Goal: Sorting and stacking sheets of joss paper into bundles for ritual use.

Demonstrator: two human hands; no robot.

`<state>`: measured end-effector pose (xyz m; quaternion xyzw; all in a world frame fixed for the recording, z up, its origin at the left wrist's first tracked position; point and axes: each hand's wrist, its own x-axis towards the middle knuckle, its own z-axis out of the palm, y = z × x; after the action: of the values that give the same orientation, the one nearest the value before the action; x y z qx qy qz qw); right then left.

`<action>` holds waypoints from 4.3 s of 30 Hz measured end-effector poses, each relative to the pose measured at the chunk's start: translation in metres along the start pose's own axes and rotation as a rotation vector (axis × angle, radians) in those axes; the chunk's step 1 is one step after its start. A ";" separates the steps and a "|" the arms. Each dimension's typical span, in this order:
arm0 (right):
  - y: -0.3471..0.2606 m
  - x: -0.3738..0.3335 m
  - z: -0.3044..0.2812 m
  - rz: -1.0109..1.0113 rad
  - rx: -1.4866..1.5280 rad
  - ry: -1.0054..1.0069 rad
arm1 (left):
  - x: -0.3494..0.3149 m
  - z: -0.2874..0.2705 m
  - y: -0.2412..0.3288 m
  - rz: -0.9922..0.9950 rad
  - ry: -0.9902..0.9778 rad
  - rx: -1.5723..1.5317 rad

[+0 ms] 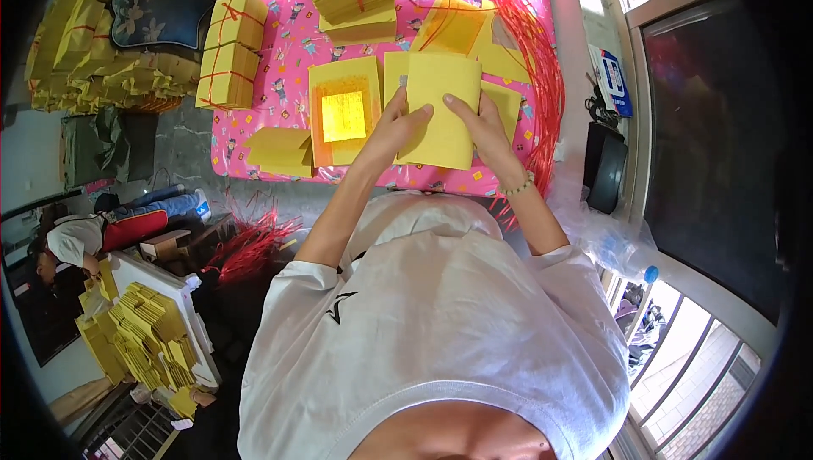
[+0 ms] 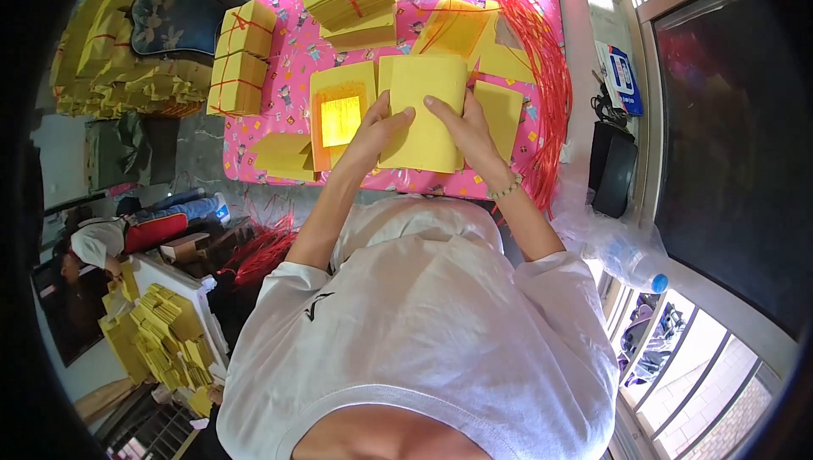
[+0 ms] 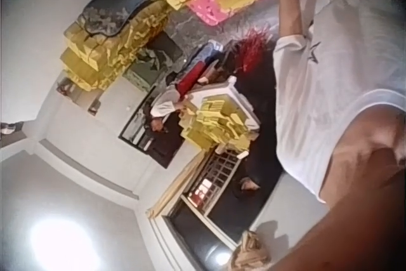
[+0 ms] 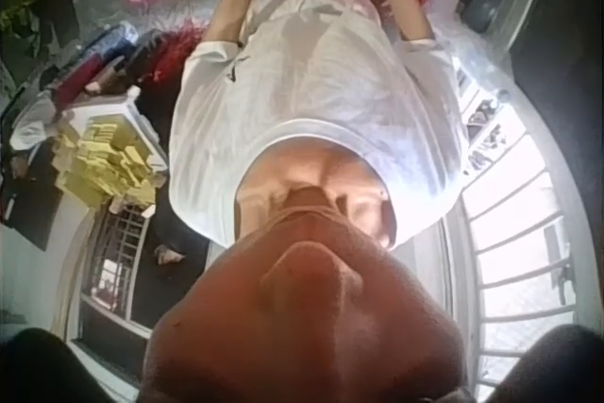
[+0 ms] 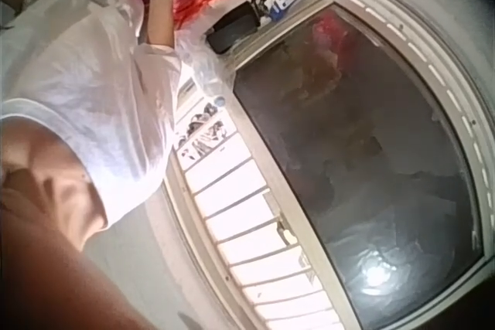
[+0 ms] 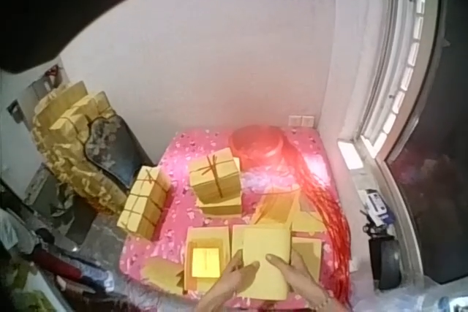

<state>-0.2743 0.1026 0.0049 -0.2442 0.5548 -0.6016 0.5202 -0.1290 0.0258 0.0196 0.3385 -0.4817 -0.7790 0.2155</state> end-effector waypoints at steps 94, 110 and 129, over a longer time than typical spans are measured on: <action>0.021 -0.006 -0.032 -0.400 -0.554 -0.073 | 0.013 -0.030 -0.083 0.437 0.065 0.126; -0.014 -0.019 -0.028 -0.996 -1.100 0.010 | 0.008 -0.025 -0.076 0.459 0.064 0.190; 0.013 -0.008 -0.032 -0.045 -0.145 -0.162 | 0.007 -0.009 -0.022 0.172 0.097 0.016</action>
<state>-0.2946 0.1251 -0.0133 -0.3414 0.5474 -0.5497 0.5307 -0.1273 0.0254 -0.0048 0.3350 -0.5041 -0.7366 0.3019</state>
